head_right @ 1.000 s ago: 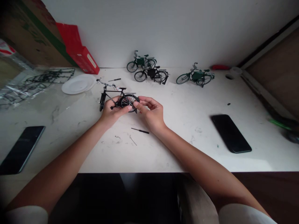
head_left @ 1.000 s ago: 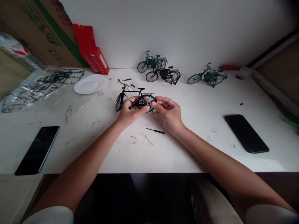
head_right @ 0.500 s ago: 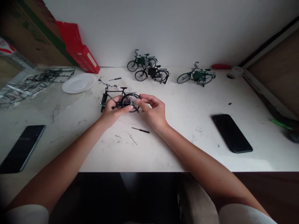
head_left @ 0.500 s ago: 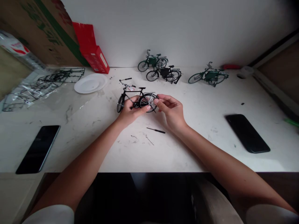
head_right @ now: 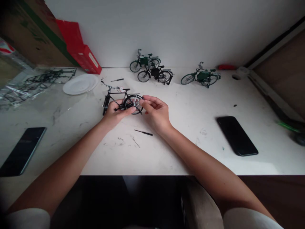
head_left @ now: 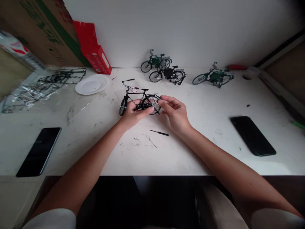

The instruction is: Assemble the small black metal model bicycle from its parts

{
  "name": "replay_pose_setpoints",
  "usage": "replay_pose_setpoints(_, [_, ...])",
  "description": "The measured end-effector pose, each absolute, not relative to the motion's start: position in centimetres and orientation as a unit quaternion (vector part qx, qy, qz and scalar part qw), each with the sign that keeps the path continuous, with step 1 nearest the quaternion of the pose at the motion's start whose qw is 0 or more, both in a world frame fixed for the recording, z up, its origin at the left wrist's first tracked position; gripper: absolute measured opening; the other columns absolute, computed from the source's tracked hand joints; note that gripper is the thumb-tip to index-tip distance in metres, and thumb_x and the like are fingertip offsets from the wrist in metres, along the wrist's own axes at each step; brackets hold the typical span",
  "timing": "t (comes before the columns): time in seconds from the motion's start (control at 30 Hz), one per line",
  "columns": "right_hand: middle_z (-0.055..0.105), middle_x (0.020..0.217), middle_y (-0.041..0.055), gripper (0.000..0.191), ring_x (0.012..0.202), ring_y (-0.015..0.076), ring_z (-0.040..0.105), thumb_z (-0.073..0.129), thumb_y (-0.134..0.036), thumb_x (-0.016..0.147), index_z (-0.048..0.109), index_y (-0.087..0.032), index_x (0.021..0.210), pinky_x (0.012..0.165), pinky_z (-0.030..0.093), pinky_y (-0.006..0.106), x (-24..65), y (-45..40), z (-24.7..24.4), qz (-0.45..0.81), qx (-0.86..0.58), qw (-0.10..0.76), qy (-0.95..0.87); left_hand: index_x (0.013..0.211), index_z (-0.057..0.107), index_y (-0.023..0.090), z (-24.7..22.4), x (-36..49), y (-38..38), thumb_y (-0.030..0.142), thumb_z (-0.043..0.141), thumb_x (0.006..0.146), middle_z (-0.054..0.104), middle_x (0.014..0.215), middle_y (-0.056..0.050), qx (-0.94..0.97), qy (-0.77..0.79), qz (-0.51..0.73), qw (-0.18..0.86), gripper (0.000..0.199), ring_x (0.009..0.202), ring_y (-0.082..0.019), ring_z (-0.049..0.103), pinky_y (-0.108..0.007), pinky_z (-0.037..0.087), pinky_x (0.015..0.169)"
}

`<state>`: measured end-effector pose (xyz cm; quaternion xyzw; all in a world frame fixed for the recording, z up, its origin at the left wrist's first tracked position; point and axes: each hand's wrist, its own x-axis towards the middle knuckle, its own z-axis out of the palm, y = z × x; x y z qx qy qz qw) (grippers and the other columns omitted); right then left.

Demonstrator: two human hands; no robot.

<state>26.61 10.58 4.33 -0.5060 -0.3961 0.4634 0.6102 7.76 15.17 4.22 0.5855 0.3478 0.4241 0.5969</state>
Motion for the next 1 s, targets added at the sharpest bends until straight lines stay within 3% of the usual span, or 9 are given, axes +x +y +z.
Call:
replay_pose_setpoints(0.57, [0.079,0.101,0.0032,0.05,0.094,0.02,0.073,0.092,-0.06,0.074,0.078,-0.028,0.109,0.068,0.061,0.033,26.7,10.6,4.4,0.462,-0.504,0.601,-0.414,0.107,0.079,0.019,4.2,8.2,15.1,0.053,0.093,0.073,0.082,0.111,-0.012,0.601,0.347,0.43,0.578,0.051,0.11,-0.03,0.076,-0.046,0.062,0.104])
replay_pose_setpoints(0.73, [0.078,0.109,0.0037,0.048,0.099,0.0209,0.071,0.091,-0.062,0.075,0.078,-0.028,0.107,0.07,0.06,0.033,26.8,10.7,4.5,0.446,-0.512,0.596,-0.43,0.106,0.078,0.017,4.5,8.2,15.2,0.051,0.094,0.072,0.082,0.108,-0.012,0.6,0.359,0.432,0.57,0.05,0.11,-0.03,0.075,-0.048,0.06,0.106])
replay_pose_setpoints(0.9, [0.074,0.107,0.0049,0.041,0.097,0.0197,0.067,0.078,-0.064,0.09,0.075,-0.027,0.108,0.066,0.054,0.03,27.1,10.8,4.5,0.343,-0.537,0.606,-0.476,0.107,0.077,0.017,5.4,6.8,16.6,0.053,0.092,0.074,0.082,0.108,-0.011,0.617,0.369,0.447,0.532,0.051,0.111,-0.03,0.075,-0.046,0.059,0.107])
replay_pose_setpoints(1.0, [0.072,0.096,0.0056,0.036,0.088,0.019,0.064,0.071,-0.06,0.098,0.075,-0.024,0.101,0.067,0.052,0.032,26.7,9.9,4.8,0.266,-0.522,0.549,-0.596,0.112,0.075,0.017,5.6,5.8,17.9,0.054,0.09,0.076,0.081,0.112,-0.012,0.616,0.39,0.476,0.492,0.054,0.114,-0.029,0.074,-0.045,0.057,0.11])
